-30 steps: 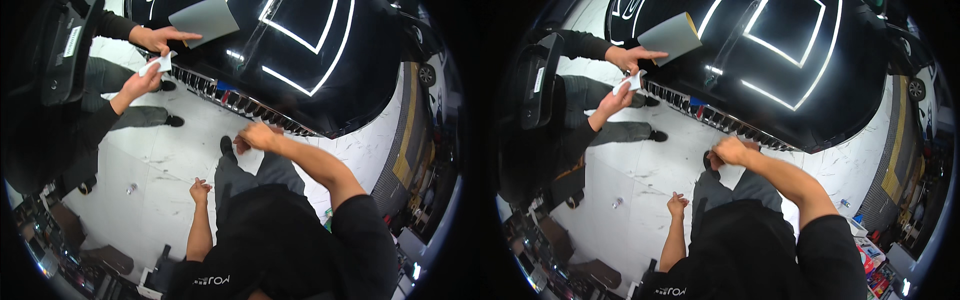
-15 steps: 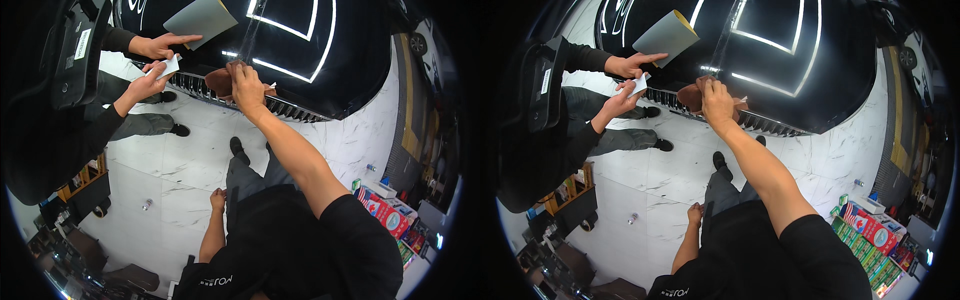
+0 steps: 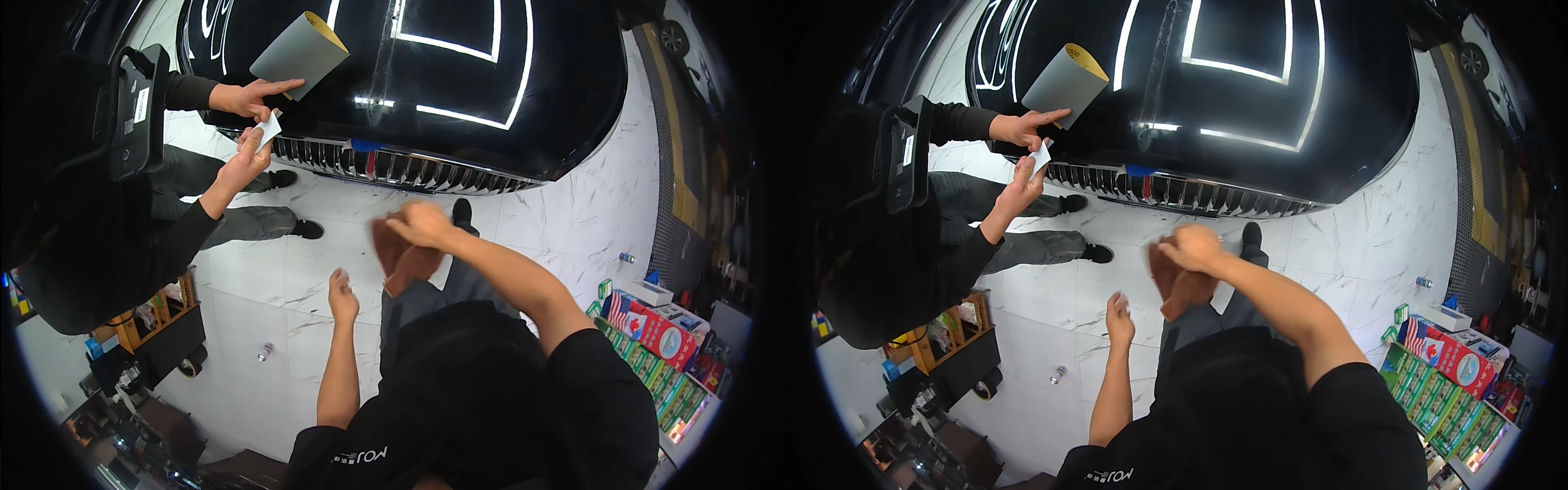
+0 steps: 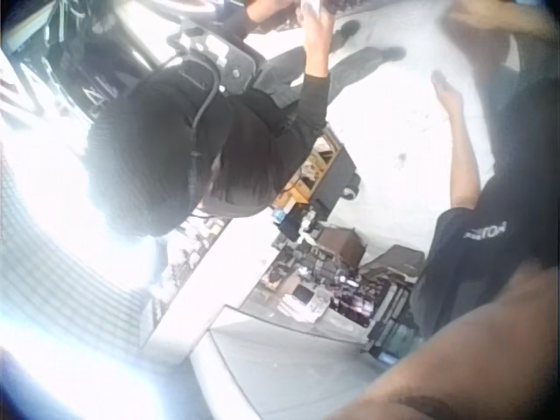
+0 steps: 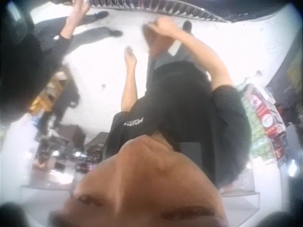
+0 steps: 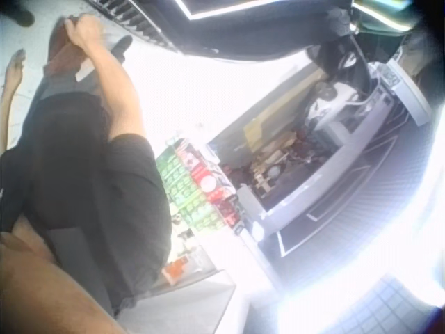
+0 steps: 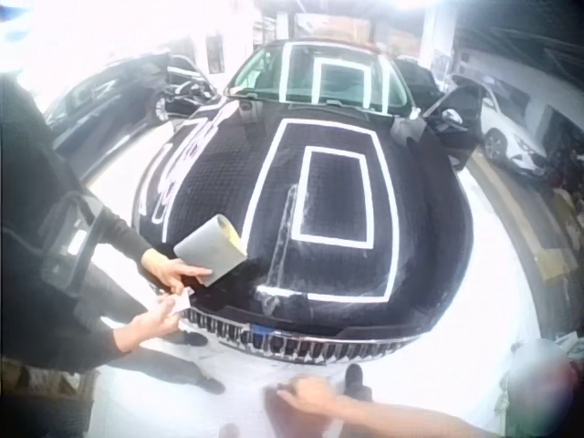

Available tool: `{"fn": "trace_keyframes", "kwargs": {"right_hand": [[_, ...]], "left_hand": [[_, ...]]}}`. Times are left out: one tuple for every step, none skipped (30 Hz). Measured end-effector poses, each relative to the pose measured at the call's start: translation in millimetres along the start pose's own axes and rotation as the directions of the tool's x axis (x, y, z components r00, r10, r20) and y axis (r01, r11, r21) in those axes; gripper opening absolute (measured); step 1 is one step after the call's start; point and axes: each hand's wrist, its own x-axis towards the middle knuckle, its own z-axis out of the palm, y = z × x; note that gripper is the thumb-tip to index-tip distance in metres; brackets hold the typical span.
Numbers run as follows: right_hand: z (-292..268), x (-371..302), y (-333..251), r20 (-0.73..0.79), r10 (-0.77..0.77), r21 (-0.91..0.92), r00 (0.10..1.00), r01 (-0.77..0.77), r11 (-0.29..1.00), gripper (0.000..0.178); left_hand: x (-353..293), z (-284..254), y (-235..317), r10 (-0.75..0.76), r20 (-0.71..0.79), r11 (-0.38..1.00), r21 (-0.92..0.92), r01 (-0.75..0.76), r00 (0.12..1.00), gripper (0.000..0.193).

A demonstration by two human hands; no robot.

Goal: The person applies a protective film to the car's hood using a yellow squeegee to smooth it and a brown microfiber cloth to wipe the surface. They work methodically across the hood, ensuring the film adheres without bubbles or wrinkles.

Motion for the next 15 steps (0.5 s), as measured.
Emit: {"fn": "trace_keyframes", "kwargs": {"right_hand": [[-24,-17,1,-0.069,0.074,0.043,0.995,-0.072,0.997,0.058],[-46,-34,5,-0.139,0.160,0.094,0.977,-0.148,0.984,0.063],[-56,-45,19,-0.137,0.240,0.094,0.961,-0.229,0.969,0.067],[-66,-54,34,-0.135,0.313,0.090,0.940,-0.303,0.949,0.070],[-72,-63,43,-0.153,0.359,0.102,0.921,-0.347,0.932,0.070],[-77,-74,51,-0.175,0.411,0.117,0.895,-0.395,0.911,0.071],[-82,-82,56,-0.150,0.465,0.145,0.873,-0.446,0.883,0.069],[-80,-91,60,-0.184,0.468,0.151,0.864,-0.446,0.882,0.068],[-75,-99,69,-0.215,0.462,0.154,0.860,-0.438,0.886,0.068],[-70,-108,78,-0.245,0.461,0.158,0.853,-0.434,0.887,0.068],[-64,-117,87,-0.261,0.478,0.173,0.839,-0.446,0.878,0.068],[-55,-129,97,-0.278,0.514,0.200,0.811,-0.475,0.857,0.068],[-46,-139,108,-0.294,0.546,0.224,0.784,-0.499,0.837,0.068],[-42,-148,115,-0.280,0.596,0.290,0.752,-0.526,0.800,0.068],[-34,-161,119,-0.255,0.648,0.356,0.718,-0.553,0.753,0.068]], "left_hand": [[18,0,26,0.154,0.028,0.982,0.108,-0.156,0.988,0.037],[36,-1,73,0.304,0.081,0.926,0.208,-0.315,0.949,0.042],[55,6,117,0.359,0.082,0.913,0.174,-0.368,0.930,0.046],[73,15,162,0.412,0.075,0.897,0.138,-0.419,0.908,0.050],[92,21,206,0.532,0.083,0.826,0.167,-0.538,0.843,0.057],[111,28,249,0.644,0.100,0.736,0.188,-0.650,0.758,0.065],[130,36,289,0.701,0.088,0.672,0.254,-0.696,0.708,0.072],[150,44,315,0.750,0.078,0.605,0.320,-0.729,0.657,0.079],[174,56,325,0.760,0.027,0.582,0.414,-0.699,0.649,0.084],[197,69,334,0.772,-0.016,0.556,0.501,-0.663,0.635,0.089],[221,80,328,0.759,-0.035,0.548,0.574,-0.609,0.650,0.099],[221,87,329,0.777,-0.030,0.530,0.569,-0.628,0.629,0.103],[217,95,328,0.793,-0.030,0.515,0.566,-0.644,0.608,0.106],[212,101,327,0.809,-0.033,0.501,0.561,-0.659,0.587,0.109],[201,104,315,0.803,0.104,0.440,0.562,-0.701,0.587,0.115]]}}
